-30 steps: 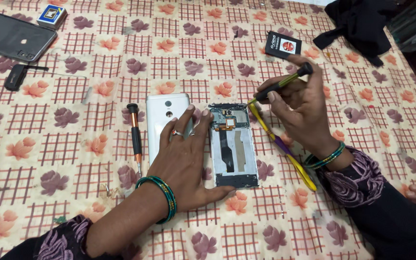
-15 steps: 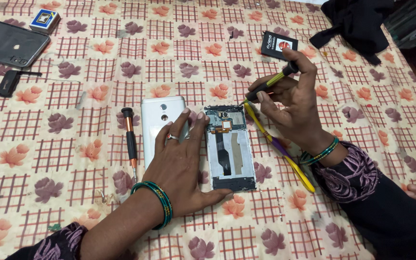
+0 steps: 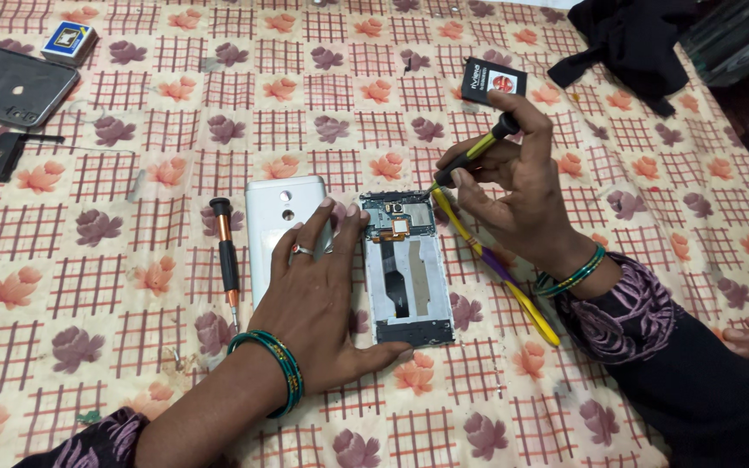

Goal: The person works on a disassembled smartphone lying on a table, prying at the frame with a screwdriver and brushing the internal components and back cover with a toothbrush. They lift off the phone's back cover, brush its inside, then resume prying and unscrewing parts of the frame.

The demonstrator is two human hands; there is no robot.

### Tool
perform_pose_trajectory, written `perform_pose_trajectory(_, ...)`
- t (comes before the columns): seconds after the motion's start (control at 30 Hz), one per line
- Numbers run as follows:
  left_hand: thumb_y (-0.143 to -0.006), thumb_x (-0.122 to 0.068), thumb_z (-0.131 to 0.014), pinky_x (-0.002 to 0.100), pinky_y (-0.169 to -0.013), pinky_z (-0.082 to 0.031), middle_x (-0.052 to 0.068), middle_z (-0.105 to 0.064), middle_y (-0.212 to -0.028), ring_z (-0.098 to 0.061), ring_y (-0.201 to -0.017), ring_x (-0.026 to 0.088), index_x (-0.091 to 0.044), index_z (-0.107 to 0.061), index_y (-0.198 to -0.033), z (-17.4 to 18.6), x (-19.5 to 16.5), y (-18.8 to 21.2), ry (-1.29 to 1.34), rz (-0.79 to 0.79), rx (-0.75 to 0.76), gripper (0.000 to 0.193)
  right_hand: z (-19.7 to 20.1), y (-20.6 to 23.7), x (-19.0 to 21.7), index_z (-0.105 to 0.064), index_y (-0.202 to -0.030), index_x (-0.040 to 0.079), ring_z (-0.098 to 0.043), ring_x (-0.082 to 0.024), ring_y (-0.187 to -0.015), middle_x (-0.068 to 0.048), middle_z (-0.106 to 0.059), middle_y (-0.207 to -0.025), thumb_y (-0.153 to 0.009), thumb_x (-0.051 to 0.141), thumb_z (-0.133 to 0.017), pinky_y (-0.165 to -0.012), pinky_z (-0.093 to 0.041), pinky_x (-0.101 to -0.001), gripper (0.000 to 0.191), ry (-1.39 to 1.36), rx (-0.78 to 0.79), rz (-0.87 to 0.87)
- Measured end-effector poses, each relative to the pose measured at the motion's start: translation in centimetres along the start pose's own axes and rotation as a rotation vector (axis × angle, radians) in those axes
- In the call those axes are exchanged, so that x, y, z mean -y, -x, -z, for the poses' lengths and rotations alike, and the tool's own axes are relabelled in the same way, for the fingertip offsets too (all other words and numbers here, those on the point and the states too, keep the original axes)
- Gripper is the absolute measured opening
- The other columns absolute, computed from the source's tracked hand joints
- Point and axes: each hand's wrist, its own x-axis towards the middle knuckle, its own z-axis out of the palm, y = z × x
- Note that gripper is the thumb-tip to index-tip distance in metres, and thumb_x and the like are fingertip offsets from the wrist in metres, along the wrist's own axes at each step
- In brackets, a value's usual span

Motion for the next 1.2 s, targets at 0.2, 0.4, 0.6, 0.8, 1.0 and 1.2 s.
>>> perform_pose_trajectory(0.2, -0.059, -0.078, -0.076, 0.060, -0.113, -0.013, 0.035, -0.043, -0.147, -0.022, -0.150, 0.048, 0.011, -0.018, -0.154, -0.1, 0.0, -0.1, 0.012, 0.037, 0.048, 0.142, -0.3, -0.3, 0.8, -0.022, -0.153, 0.008, -0.077, -0.022, -0.108, -0.015, -0.071, -0.120, -0.104, -0.004, -0.070, -0.098, -0.067, -0.0340, 0.070, 0.098, -0.031, 0.089)
perform_pose_trajectory(0.4, -0.060, -0.078, -0.076, 0.060, -0.113, -0.013, 0.036, -0.043, -0.146, -0.021, -0.150, 0.048, 0.011, -0.018, -0.153, 0.0, 0.0, -0.2, 0.015, 0.038, 0.058, 0.141, -0.8, -0.8, 1.2, -0.048, -0.142, 0.004, -0.076, -0.021, -0.105, -0.014, -0.069, -0.115, -0.097, -0.004, -0.079, -0.096, -0.068, -0.0335, 0.055, 0.177, -0.149, 0.150)
perform_pose_trajectory(0.6, -0.061, -0.078, -0.076, 0.059, -0.113, -0.013, 0.036, -0.043, -0.146, -0.021, -0.150, 0.048, 0.010, -0.016, -0.154, 0.1, 0.0, -0.1, 0.009, 0.049, 0.078, 0.141, -0.2, -1.5, 1.1, -0.042, -0.151, 0.007, -0.075, -0.022, -0.115, -0.012, -0.072, -0.117, -0.102, -0.011, -0.069, -0.104, -0.066, -0.0345, 0.058, 0.027, -0.036, 0.131)
perform_pose_trajectory(0.8, -0.061, -0.078, -0.076, 0.059, -0.113, -0.014, 0.036, -0.042, -0.147, -0.022, -0.150, 0.048, 0.012, -0.016, -0.149, 0.1, 0.1, -0.1, 0.023, 0.031, 0.041, 0.139, 0.2, -1.6, 0.7, -0.033, -0.159, 0.012, -0.073, -0.022, -0.120, -0.012, -0.071, -0.121, -0.105, -0.013, -0.058, -0.107, -0.064, -0.0331, 0.065, -0.074, 0.071, 0.108)
perform_pose_trajectory(1.0, -0.060, -0.079, -0.076, 0.059, -0.113, -0.013, 0.036, -0.041, -0.147, -0.021, -0.149, 0.048, 0.010, -0.015, -0.154, 0.2, -0.1, -0.2, -0.006, 0.048, 0.084, 0.143, -1.0, -2.0, 0.9, -0.045, -0.153, 0.013, -0.076, -0.019, -0.102, -0.010, -0.071, -0.112, -0.099, -0.005, -0.079, -0.091, -0.068, -0.0292, 0.066, 0.092, -0.106, 0.124)
perform_pose_trajectory(1.2, -0.061, -0.078, -0.075, 0.060, -0.112, -0.014, 0.037, -0.043, -0.146, -0.022, -0.150, 0.048, 0.013, -0.015, -0.149, 0.4, -0.1, -0.1, 0.008, 0.005, 0.021, 0.140, -1.1, -2.1, 1.8, -0.037, -0.156, 0.007, -0.075, -0.021, -0.114, -0.012, -0.071, -0.122, -0.104, -0.010, -0.066, -0.105, -0.066, -0.0324, 0.062, 0.088, -0.078, 0.211)
